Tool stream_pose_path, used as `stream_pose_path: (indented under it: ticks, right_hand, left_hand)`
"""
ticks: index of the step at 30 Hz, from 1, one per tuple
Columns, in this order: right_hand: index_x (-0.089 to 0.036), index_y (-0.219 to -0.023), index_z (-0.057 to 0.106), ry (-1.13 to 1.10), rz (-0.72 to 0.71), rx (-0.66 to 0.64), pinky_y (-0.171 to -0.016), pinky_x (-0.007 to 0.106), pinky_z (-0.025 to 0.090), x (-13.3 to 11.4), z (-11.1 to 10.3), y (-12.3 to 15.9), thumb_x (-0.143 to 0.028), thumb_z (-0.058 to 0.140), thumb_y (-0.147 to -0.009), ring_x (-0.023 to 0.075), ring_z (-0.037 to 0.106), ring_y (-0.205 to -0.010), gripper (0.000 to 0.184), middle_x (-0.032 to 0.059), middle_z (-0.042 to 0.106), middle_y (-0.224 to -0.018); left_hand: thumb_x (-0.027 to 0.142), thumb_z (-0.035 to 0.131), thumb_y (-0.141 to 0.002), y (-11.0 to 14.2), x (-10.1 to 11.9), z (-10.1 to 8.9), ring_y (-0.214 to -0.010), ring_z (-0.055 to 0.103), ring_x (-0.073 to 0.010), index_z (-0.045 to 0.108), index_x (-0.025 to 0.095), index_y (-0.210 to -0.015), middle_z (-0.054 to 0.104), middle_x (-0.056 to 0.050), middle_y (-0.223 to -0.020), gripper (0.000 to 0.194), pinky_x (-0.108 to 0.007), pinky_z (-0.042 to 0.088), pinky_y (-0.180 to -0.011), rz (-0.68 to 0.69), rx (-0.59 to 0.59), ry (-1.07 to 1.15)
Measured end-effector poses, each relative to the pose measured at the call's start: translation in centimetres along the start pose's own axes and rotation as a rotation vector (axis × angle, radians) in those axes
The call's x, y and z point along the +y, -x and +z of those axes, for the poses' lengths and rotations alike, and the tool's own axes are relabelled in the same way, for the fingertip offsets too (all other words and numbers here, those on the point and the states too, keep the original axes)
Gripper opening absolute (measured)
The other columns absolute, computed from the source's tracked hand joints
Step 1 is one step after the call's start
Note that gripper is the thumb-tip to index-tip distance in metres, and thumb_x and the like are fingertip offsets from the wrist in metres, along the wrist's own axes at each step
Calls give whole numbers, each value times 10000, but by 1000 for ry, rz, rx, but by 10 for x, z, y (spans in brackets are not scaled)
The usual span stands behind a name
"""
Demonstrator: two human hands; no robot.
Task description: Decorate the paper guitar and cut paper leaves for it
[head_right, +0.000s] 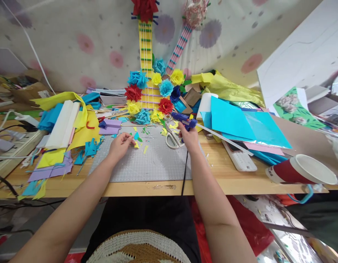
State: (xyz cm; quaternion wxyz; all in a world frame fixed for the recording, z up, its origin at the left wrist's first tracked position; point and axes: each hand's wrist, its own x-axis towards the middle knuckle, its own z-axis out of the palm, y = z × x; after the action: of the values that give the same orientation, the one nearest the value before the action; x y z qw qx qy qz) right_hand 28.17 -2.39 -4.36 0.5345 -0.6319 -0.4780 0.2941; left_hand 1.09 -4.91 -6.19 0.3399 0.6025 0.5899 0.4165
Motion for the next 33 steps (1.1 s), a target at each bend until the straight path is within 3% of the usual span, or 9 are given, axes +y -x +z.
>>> stream_pose_path:
  ticks: [3, 8, 19, 23, 29, 33]
  right_hand:
    - [-166, -817, 566, 55, 18, 41, -505, 255, 457, 12, -21, -20, -554, 589, -632, 110, 536, -526, 430, 33, 620, -725]
    - [-127, -905, 604, 394, 67, 58, -613, 330, 464, 37, -43, -34, -553, 584, -640, 181, 584, -612, 503, 66, 633, -708]
    - [-115, -1015, 617, 551, 62, 123, -725, 363, 442, 48, -38, -32, -572, 511, -698, 260, 602, -817, 566, 136, 666, -872]
    - [-131, -1010, 616, 616, 76, 103, -723, 362, 441, 44, -37, -28, -572, 507, -708, 268, 602, -842, 546, 139, 666, -908]
    - [-129, -1066, 573, 698, 73, 75, -751, 349, 427, 36, -36, -22, -537, 510, -731, 267, 588, -905, 532, 153, 644, -977]
    - [-104, -1062, 532, 782, -26, 129, -794, 370, 411, 32, -41, -17, -554, 546, -695, 278, 552, -951, 581, 166, 613, -1007]
  left_hand:
    - [363, 458, -789, 3, 2, 0, -692, 622, -144, 528, 227, -757, 692, 12, -737, 156, -269, 435, -686, 14, -33, -113]
    - [360, 425, -808, 3, 4, 6, -710, 623, -149, 532, 231, -804, 697, 12, -751, 168, -279, 425, -705, 35, -123, -187]
    - [334, 410, -832, 9, 6, 27, -771, 637, -151, 512, 230, -803, 695, -5, -810, 149, -279, 441, -731, 177, -242, -99]
    - [342, 423, -827, 5, 6, 25, -714, 637, -143, 503, 211, -810, 691, -24, -796, 154, -267, 449, -687, 183, -153, 18]
    - [379, 474, -783, -9, -3, 8, -444, 531, -85, 481, 185, -813, 661, -18, -707, 196, -225, 420, -509, 44, 135, 264]
    - [377, 486, -761, -14, -8, 1, -362, 427, -54, 474, 188, -784, 651, 1, -690, 191, -204, 349, -415, -32, 211, 315]
